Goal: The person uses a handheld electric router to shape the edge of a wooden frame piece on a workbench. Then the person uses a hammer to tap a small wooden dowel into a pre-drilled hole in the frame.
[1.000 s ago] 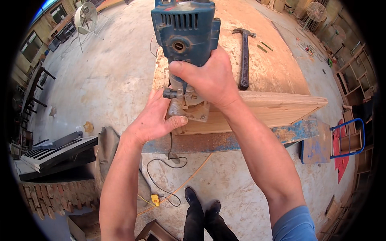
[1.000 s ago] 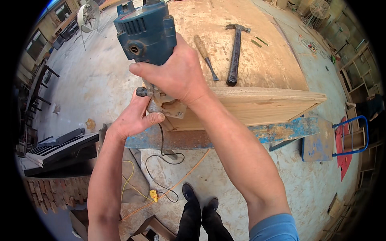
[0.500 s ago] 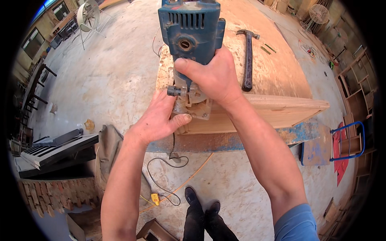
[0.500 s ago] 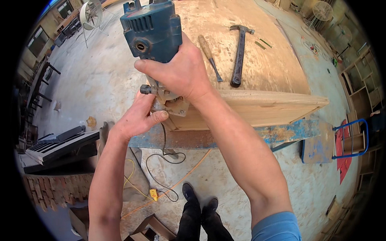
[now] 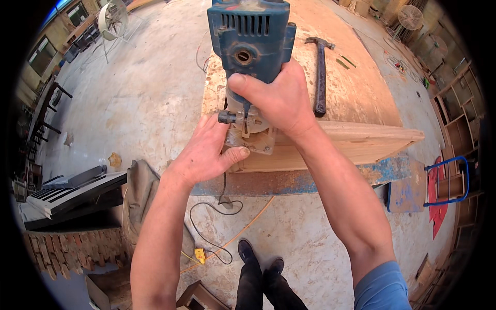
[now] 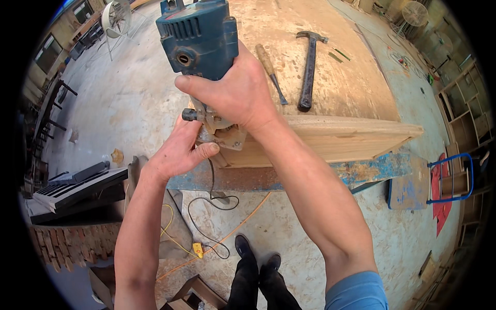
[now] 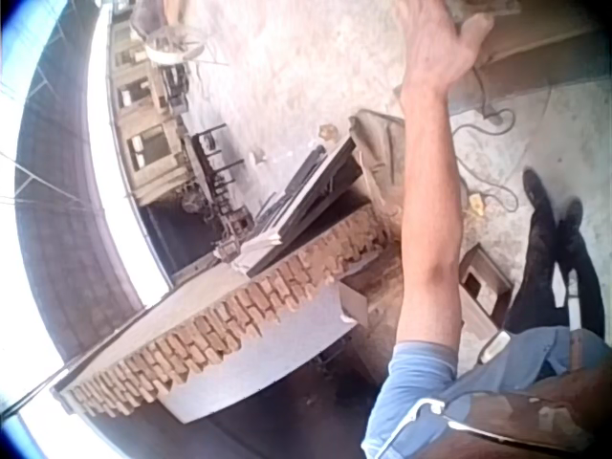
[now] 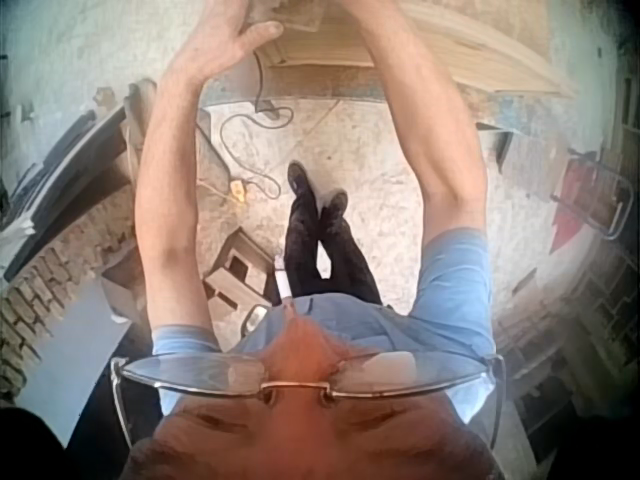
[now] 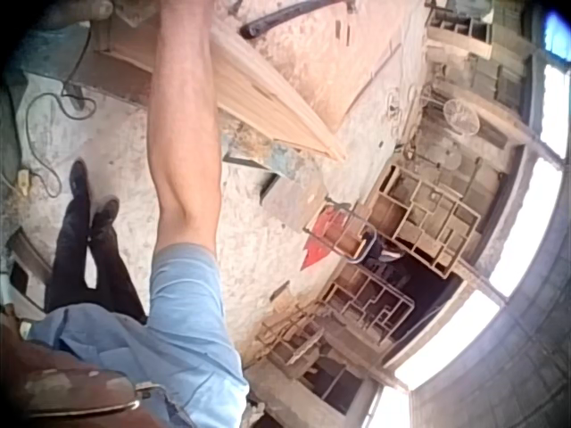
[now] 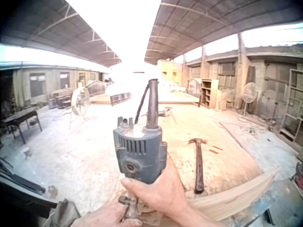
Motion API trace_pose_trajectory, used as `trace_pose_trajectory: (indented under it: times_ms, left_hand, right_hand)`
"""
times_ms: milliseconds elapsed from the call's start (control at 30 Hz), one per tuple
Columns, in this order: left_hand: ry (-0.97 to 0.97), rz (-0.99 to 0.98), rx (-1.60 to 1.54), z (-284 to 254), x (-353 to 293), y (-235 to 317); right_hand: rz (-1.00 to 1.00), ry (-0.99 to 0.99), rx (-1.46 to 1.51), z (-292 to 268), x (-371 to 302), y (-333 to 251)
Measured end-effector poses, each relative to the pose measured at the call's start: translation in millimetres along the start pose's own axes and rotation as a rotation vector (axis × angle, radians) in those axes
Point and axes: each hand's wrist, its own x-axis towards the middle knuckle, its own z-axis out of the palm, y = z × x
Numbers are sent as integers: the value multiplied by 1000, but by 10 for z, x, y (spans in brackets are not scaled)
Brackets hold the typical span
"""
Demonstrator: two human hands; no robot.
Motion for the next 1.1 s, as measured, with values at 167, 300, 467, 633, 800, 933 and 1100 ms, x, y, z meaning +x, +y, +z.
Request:
trace_pose_trajectory:
  times_ms: [167, 300, 467, 633, 800, 933, 1100]
  left_hand:
    - [-17, -19, 5, 7, 0, 11]
    - [-78, -75, -11, -21, 32, 24]
    - [-35, -44, -49, 32, 28, 19]
    - [-28, -53, -37, 28, 18, -16]
    - [-12, -44, -51, 48, 6, -26]
    - [-5, -29, -74, 57, 2, -36]
    - [15, -12, -73, 30, -2, -5]
  right_hand:
    - [24, 16, -38, -18, -22, -7]
    - [32, 23, -32, -82, -29, -24]
    - [-23, 29, -10, -83, -57, 27]
    - [-25, 38, -35, -51, -15, 29]
    - [-60, 27, -24, -43, -18, 39]
    - [-62, 27, -27, -33, -21, 23]
    - [-74, 28, -25, -11, -15, 35]
